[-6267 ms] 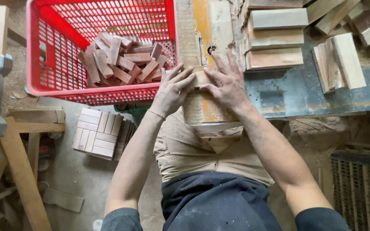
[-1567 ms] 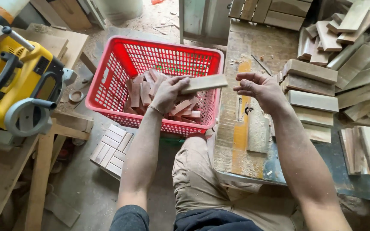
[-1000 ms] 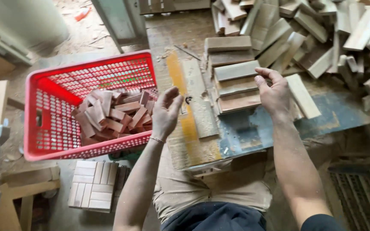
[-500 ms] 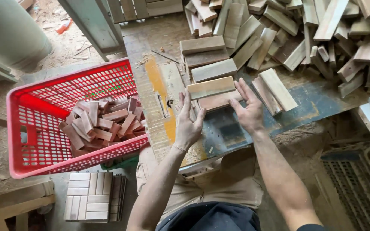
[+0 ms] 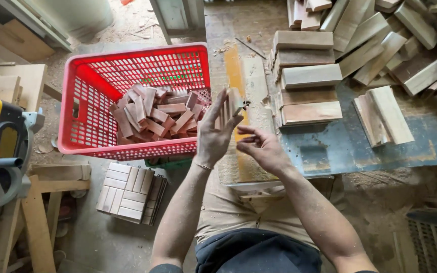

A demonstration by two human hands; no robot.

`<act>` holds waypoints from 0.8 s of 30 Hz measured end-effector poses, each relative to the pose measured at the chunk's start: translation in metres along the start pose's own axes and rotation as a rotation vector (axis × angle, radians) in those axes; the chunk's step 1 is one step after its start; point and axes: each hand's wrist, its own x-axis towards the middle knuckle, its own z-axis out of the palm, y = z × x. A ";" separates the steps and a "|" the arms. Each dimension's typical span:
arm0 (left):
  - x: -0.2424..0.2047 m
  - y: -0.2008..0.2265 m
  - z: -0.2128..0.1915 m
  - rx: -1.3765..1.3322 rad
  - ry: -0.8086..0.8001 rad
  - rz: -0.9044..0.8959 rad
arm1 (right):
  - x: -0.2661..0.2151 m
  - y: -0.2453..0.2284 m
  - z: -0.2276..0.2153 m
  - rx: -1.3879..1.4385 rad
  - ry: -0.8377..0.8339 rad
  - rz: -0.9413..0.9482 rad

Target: Routing the edges of small wooden blocks using a table-mounted router and sorting them into a basket.

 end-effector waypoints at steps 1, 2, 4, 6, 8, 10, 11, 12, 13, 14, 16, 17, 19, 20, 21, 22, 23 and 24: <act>-0.003 -0.020 -0.010 -0.002 -0.001 -0.007 | 0.001 -0.010 -0.003 -0.001 0.002 0.007; -0.007 -0.040 -0.019 0.272 -0.110 0.045 | 0.002 -0.020 -0.007 -0.157 0.079 -0.052; -0.014 -0.081 -0.026 0.541 -0.220 0.098 | 0.009 -0.033 -0.018 -0.319 0.157 -0.110; -0.033 -0.119 -0.023 0.802 -0.430 0.217 | 0.013 -0.037 -0.031 -0.510 0.114 -0.248; -0.038 -0.127 -0.016 0.713 -0.478 0.182 | 0.019 -0.029 -0.035 -0.606 0.057 -0.326; -0.034 -0.130 -0.011 0.627 -0.524 0.159 | 0.030 -0.025 -0.037 -0.696 0.005 -0.415; -0.034 -0.126 -0.009 0.636 -0.535 0.110 | 0.032 -0.021 -0.037 -0.889 -0.077 -0.472; -0.035 -0.123 -0.008 0.646 -0.545 0.061 | 0.034 -0.017 -0.037 -1.081 -0.163 -0.527; -0.033 -0.102 -0.013 0.646 -0.542 0.056 | 0.034 -0.016 -0.034 -1.081 -0.170 -0.527; -0.030 -0.081 -0.018 0.713 -0.546 0.069 | 0.035 -0.015 -0.030 -1.188 -0.211 -0.516; -0.026 -0.059 -0.033 0.782 -0.548 0.079 | 0.042 -0.013 -0.023 -1.293 -0.257 -0.505; -0.028 -0.059 -0.041 0.799 -0.555 0.033 | 0.044 -0.010 -0.021 -1.362 -0.272 -0.460; -0.035 -0.068 -0.050 0.812 -0.569 -0.018 | 0.048 0.001 -0.020 -1.428 -0.291 -0.404; -0.039 -0.077 -0.051 0.758 -0.579 -0.011 | 0.050 0.008 -0.020 -1.433 -0.266 -0.429; -0.042 -0.086 -0.054 0.710 -0.578 -0.007 | 0.055 0.014 -0.020 -1.438 -0.249 -0.464; -0.046 -0.094 -0.051 0.712 -0.574 -0.014 | 0.055 0.019 -0.021 -1.437 -0.258 -0.465; -0.046 -0.104 -0.048 0.580 -0.503 0.032 | 0.056 0.022 -0.023 -1.384 -0.234 -0.448; -0.046 -0.113 -0.045 0.449 -0.433 0.079 | 0.059 0.026 -0.025 -1.332 -0.211 -0.431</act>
